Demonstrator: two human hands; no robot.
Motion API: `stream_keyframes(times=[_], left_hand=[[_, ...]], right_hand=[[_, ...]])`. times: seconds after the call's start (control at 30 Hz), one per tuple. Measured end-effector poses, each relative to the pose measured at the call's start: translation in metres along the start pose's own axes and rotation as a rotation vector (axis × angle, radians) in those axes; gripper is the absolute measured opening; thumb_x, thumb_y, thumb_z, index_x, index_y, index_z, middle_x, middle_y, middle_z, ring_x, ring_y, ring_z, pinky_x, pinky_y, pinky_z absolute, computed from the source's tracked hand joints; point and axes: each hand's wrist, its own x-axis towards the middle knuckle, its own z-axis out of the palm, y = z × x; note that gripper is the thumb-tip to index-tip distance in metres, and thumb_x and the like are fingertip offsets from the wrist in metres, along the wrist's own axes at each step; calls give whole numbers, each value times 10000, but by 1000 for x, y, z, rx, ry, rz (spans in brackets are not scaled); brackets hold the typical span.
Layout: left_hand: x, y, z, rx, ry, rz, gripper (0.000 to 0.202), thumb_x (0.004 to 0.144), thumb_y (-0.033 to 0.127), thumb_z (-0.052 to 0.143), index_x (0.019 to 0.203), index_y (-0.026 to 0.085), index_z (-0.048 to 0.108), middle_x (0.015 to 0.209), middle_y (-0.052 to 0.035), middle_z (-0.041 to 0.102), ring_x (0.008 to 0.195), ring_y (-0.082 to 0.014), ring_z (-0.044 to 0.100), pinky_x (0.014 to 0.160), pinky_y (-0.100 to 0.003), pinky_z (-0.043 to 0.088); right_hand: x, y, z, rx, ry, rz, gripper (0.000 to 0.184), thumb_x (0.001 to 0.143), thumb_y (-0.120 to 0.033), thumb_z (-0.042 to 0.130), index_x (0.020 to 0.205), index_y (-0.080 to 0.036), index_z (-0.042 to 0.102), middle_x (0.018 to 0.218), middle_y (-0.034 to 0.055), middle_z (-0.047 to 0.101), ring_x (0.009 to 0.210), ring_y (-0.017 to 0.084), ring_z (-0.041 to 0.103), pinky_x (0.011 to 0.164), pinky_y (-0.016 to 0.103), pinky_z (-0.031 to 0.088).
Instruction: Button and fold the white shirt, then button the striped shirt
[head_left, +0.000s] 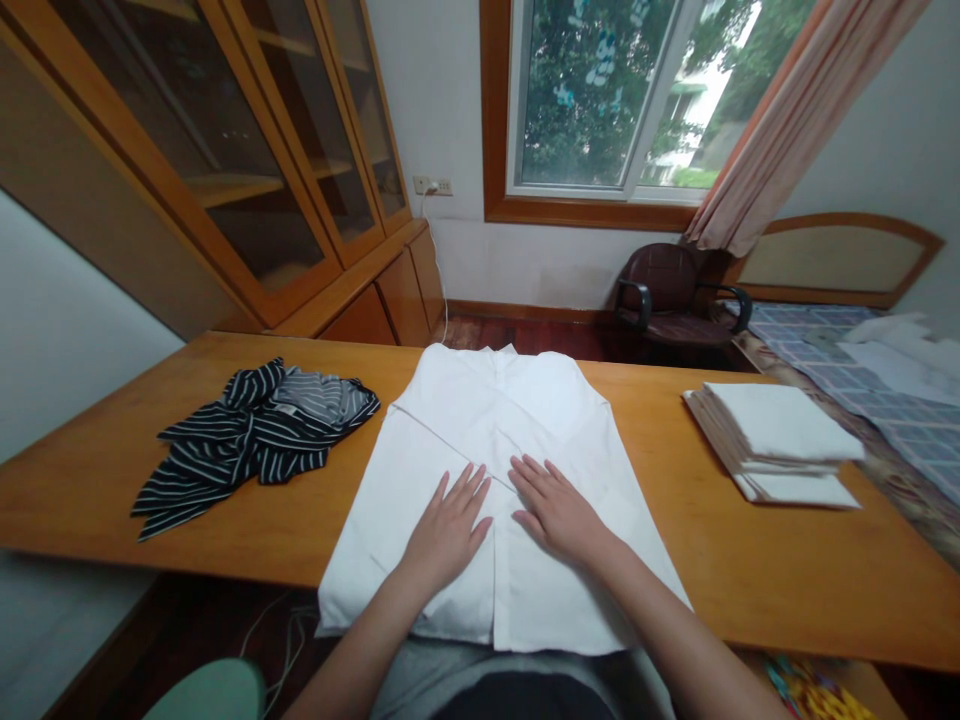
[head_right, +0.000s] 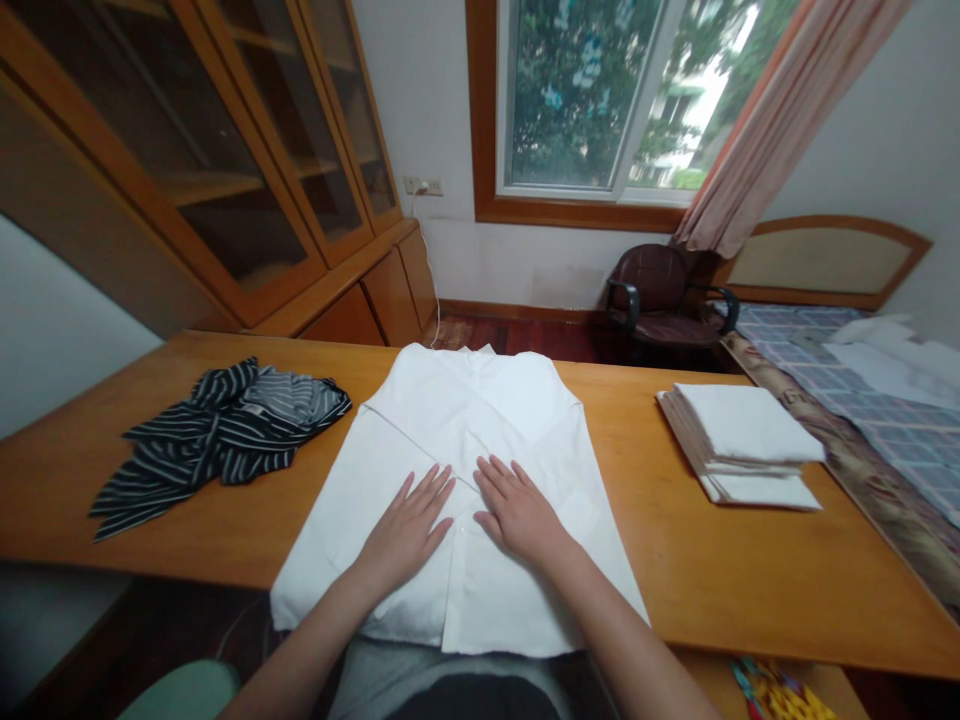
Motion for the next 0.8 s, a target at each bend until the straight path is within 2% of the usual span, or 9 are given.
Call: stream_keyframes(times=[0.13,0.4,0.6,0.8], left_hand=[[-10,-2,-1,4,6,35,596,1023,459,363,1557,212,273,1610,-74,310,1498,-224,256,1222,-464,222],[-25,-13,-12,38,-25,86,586,1026,473,377,1561,260,267,1612,-23,311,1499,-204,251,1225,-419,191],[-28,-24,-9,50,4,-34,551,1027,468,373,1549,311,294,1613,-14,312,1484,-215,291,1219,-440,215],[-31,-36,-6,51,-8,-140,542,1021,459,375,1537,298,335,1608,-22,320,1485,-246,290,1203,-483,258]], right_hand=[[-2,-2,5,-7,-34,-24,586,1003,-374,475,1535,-165,346,1589,118,315,1491,269,262,1197,523,275],[-30,8,-5,2,-62,-45,623,1014,-404,458,1569,-210,253,1604,92,281,1493,253,259,1196,516,282],[-45,14,-7,-12,-37,12,623,1009,-394,472,1571,-245,247,1592,77,317,1487,251,272,1195,517,285],[-47,16,-11,6,-46,37,579,1022,-412,441,1561,-276,280,1583,66,336,1476,243,304,1187,511,308]])
